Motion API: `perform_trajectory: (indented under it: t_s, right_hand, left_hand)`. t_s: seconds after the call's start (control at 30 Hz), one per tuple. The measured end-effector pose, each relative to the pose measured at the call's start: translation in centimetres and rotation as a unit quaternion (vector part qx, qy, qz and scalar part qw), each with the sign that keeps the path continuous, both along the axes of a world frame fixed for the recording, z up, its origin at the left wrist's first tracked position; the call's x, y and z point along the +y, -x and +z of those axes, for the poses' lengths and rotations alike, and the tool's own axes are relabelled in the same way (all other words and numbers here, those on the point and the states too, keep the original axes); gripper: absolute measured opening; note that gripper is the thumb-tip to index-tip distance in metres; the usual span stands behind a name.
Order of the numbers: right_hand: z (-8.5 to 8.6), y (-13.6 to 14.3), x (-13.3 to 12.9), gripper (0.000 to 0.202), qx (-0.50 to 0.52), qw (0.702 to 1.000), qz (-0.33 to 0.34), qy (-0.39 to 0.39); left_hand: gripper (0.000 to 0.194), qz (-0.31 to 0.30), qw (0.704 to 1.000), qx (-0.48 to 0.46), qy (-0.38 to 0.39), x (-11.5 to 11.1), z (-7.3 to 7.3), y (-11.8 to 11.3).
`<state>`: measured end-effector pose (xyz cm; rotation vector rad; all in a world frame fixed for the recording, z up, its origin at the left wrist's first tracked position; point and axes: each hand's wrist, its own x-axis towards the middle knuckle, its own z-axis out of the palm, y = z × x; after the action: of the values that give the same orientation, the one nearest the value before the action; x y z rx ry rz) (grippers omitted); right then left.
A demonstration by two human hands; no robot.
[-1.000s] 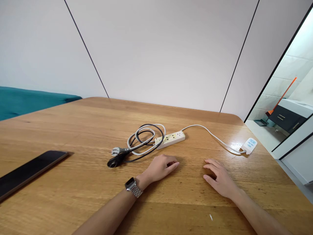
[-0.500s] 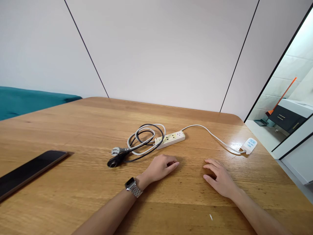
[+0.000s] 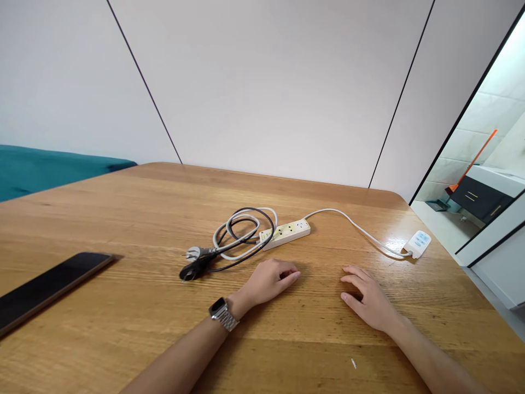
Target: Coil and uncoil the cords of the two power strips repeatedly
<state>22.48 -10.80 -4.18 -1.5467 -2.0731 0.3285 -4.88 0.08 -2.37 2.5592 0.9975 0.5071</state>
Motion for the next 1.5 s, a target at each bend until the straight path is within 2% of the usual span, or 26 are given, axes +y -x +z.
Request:
perform_trajectory:
  t_s: [0.4, 0.7, 1.5]
  right_hand:
    - [0.16, 0.03, -0.05, 0.025, -0.005, 1.0, -0.001, 0.008]
    - [-0.33, -0.16, 0.04, 0.025, 0.0, 1.0, 0.004, -0.004]
    - [0.02, -0.09, -0.11, 0.026, -0.006, 1.0, 0.0, 0.016]
  left_hand:
    - [0.038, 0.008, 1.0, 0.008, 0.012, 0.0, -0.02, 0.07]
    - [0.04, 0.008, 1.0, 0.01, 0.01, -0.03, -0.04, 0.02]
    - [0.04, 0.011, 1.0, 0.021, 0.003, 0.16, -0.3, 0.12]
